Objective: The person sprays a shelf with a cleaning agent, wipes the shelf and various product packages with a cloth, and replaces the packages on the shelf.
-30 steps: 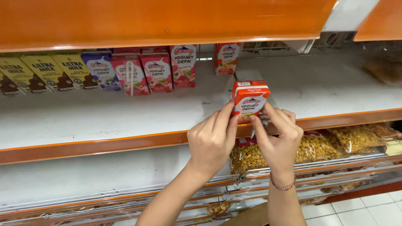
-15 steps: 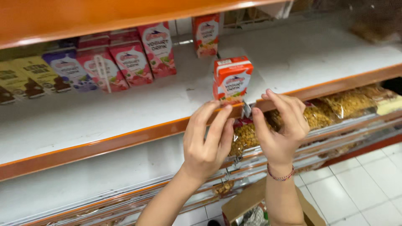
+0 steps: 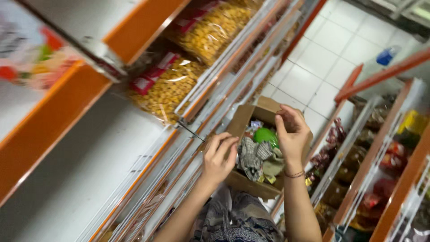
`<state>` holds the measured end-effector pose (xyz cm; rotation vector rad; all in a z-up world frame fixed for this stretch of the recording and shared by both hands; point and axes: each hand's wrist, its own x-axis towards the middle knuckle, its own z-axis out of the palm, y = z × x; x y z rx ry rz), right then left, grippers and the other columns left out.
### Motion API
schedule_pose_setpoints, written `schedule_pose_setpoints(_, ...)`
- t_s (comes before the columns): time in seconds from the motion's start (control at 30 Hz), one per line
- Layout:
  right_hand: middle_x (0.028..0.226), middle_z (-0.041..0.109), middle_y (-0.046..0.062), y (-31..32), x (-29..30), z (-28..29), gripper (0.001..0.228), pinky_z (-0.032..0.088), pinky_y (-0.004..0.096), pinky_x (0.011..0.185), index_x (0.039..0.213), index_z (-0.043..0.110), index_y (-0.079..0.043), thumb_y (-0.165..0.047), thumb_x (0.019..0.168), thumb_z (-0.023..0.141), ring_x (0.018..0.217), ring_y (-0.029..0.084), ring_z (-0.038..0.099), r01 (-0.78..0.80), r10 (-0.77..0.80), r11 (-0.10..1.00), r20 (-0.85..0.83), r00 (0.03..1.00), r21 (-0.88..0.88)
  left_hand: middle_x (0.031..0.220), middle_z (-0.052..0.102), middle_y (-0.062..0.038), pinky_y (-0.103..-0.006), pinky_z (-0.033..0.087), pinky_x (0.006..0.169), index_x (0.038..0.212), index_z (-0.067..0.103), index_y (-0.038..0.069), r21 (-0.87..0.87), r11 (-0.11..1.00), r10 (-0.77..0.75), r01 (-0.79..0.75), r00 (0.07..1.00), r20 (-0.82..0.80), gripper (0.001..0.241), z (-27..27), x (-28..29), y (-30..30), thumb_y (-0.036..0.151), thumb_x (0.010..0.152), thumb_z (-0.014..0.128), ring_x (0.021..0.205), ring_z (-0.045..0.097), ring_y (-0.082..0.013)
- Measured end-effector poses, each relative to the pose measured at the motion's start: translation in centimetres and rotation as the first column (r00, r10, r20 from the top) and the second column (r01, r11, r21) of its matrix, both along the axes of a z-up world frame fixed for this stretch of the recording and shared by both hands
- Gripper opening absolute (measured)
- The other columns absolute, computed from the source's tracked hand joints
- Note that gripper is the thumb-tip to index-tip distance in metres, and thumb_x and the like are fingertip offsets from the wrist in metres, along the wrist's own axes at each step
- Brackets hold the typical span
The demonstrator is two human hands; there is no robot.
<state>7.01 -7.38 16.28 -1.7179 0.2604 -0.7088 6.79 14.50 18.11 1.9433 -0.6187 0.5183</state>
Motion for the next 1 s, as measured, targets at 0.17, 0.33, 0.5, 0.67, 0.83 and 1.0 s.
schedule_pose_setpoints(0.17,0.100,0.072,0.003,-3.4,-6.0,-9.5,0.024,0.055,0.023,0.081,0.118,0.072,0.000,0.000,0.094,0.071,0.088,0.009,0.067,0.208,-0.219,0.975,-0.167,0.961,-0.081,0.112,0.064,-0.015,-0.0406,0.055,0.089,0.109,0.070,0.003,0.015,0.990,-0.135,0.143,0.959,-0.249,0.021,-10.4,-0.8,-2.6,0.001,0.088,0.069,0.103,0.068,-0.0344)
schedule_pose_setpoints(0.33,0.096,0.073,0.005,-4.3,-10.7,-17.2,0.023,0.054,0.024,0.079,0.116,0.073,-0.002,-0.003,0.093,0.072,0.084,0.009,0.068,0.271,-0.295,0.955,-0.288,0.911,-0.123,0.126,0.057,-0.016,-0.0450,0.054,0.097,0.132,0.063,0.012,0.104,0.927,-0.260,0.361,0.816,-0.516,0.050,-19.0,-1.3,-6.1,0.005,0.083,0.074,0.117,0.062,-0.0366)
schedule_pose_setpoints(0.5,0.093,0.072,0.004,-4.4,-12.6,-22.4,0.022,0.051,0.024,0.071,0.115,0.074,-0.002,-0.005,0.093,0.071,0.077,0.009,0.064,0.281,-0.298,0.954,-0.399,0.867,-0.101,0.156,0.030,-0.027,-0.0592,0.048,0.091,0.153,0.037,0.030,0.534,0.591,-0.184,0.605,0.745,-0.642,0.105,-25.2,-2.3,-10.4,0.015,0.063,0.087,0.133,0.037,-0.0514)
schedule_pose_setpoints(0.67,0.091,0.071,0.004,-4.2,-13.9,-25.4,0.023,0.053,0.024,0.070,0.114,0.073,-0.003,-0.004,0.092,0.071,0.075,0.009,0.065,0.248,-0.278,0.961,-0.425,0.861,-0.125,0.154,0.040,-0.022,-0.0530,0.055,0.086,0.151,0.048,0.034,0.716,0.473,-0.188,0.514,0.853,-0.487,0.090,-31.6,-3.0,-12.3,-0.008,0.074,0.069,0.127,0.048,-0.0439)
schedule_pose_setpoints(0.83,0.090,0.070,0.008,-3.1,-14.7,-28.2,0.022,0.054,0.027,0.072,0.111,0.072,-0.002,-0.003,0.089,0.072,0.079,0.014,0.068,0.129,-0.175,0.983,-0.438,0.882,-0.134,0.136,0.056,-0.013,-0.0506,0.049,0.092,0.112,0.071,0.008,0.799,0.457,-0.247,0.391,0.919,-0.308,0.024,-35.2,-0.6,-10.6,0.008,0.089,0.066,0.123,0.054,-0.0307)
schedule_pose_setpoints(1.0,0.118,0.070,0.010,-1.5,-13.6,-30.1,0.042,0.049,0.042,0.097,0.118,0.070,-0.006,-0.011,0.077,0.078,0.113,0.029,0.062,-0.243,0.014,0.883,-0.493,0.870,-0.403,0.139,0.057,-0.008,-0.0432,0.044,0.090,0.100,0.075,0.010,0.897,0.411,-0.264,0.163,0.963,-0.053,0.021,-35.1,0.5,-10.3,0.019,0.085,0.063,0.122,0.055,-0.0243)
